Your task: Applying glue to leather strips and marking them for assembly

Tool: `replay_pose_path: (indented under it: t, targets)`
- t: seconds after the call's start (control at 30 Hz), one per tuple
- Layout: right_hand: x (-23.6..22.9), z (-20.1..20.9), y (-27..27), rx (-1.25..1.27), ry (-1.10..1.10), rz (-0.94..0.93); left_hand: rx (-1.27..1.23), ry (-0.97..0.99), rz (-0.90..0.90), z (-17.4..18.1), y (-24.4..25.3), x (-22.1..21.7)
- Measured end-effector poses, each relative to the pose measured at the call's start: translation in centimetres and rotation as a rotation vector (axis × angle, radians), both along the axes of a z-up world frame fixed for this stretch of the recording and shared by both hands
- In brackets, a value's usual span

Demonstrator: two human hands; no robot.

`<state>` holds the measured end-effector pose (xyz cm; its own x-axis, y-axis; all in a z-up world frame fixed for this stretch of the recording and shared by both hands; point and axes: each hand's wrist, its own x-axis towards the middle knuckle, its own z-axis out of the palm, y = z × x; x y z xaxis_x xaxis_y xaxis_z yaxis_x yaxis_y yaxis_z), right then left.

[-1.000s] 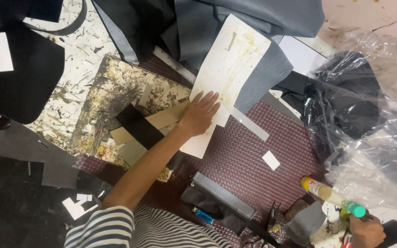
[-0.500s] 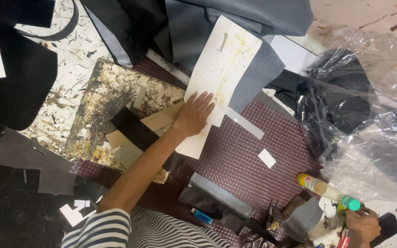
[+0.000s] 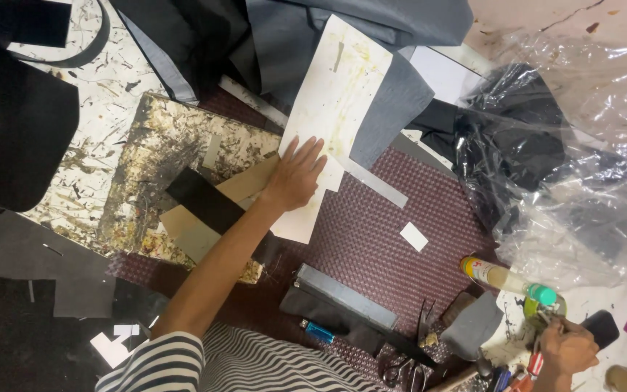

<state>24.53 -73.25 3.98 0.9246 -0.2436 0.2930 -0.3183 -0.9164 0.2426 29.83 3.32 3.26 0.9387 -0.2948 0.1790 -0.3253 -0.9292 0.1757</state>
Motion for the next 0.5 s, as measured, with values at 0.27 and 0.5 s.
replay_pose_path:
  t: [0.27, 0.5]
  targets:
    - [-2.6, 1.6, 1.6, 0.147, -0.492, 0.189, -0.212, -0.155, 0.033, 3.8, 1.1, -4.4]
    - [-3.0, 0.2, 1.7, 0.441, -0.763, -0.106, -0.742, -0.173, 0.336, 5.8, 2.4, -13.6]
